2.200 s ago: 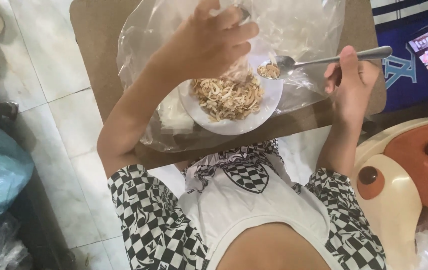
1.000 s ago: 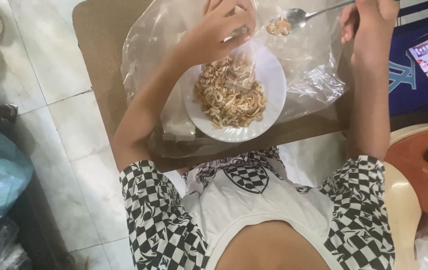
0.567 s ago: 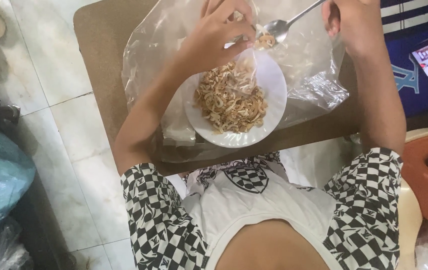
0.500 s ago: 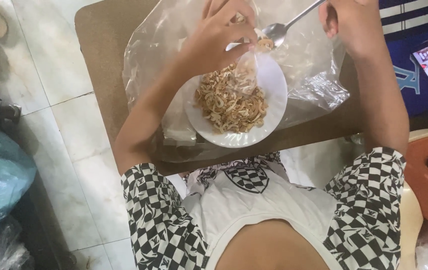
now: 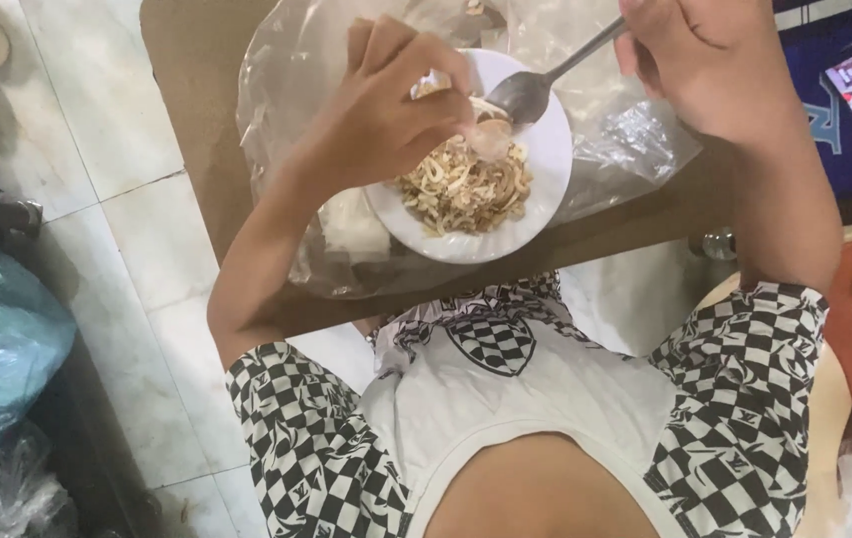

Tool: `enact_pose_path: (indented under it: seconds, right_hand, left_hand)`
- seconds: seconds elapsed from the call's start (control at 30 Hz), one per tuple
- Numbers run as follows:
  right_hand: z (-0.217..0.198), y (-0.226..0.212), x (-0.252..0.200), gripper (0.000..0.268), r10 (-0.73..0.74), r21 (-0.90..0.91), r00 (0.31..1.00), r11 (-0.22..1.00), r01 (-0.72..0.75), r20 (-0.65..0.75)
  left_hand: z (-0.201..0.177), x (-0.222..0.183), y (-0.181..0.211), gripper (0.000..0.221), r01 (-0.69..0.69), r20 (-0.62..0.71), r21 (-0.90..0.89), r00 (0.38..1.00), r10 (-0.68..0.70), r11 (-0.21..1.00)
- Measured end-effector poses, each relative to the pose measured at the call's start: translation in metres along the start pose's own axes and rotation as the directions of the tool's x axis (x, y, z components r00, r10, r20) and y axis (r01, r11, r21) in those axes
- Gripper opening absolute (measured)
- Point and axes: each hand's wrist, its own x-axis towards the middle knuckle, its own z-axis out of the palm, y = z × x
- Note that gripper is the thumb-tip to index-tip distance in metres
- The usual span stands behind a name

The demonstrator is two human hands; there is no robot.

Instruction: Bagging shredded food into small plastic bags using a spoon and hands

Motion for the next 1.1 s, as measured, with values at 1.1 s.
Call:
enact_pose_path:
  seconds: [1.1]
  right_hand:
    - [0.019,-0.031,-0.044,0.041,-0.917,-0.673,0.267,-0.002,0.740,0.297]
  left_hand:
    - [-0.002,-0.026,0.022,0.033,-0.031,-0.016,0.249,0.999,0.036,0.968]
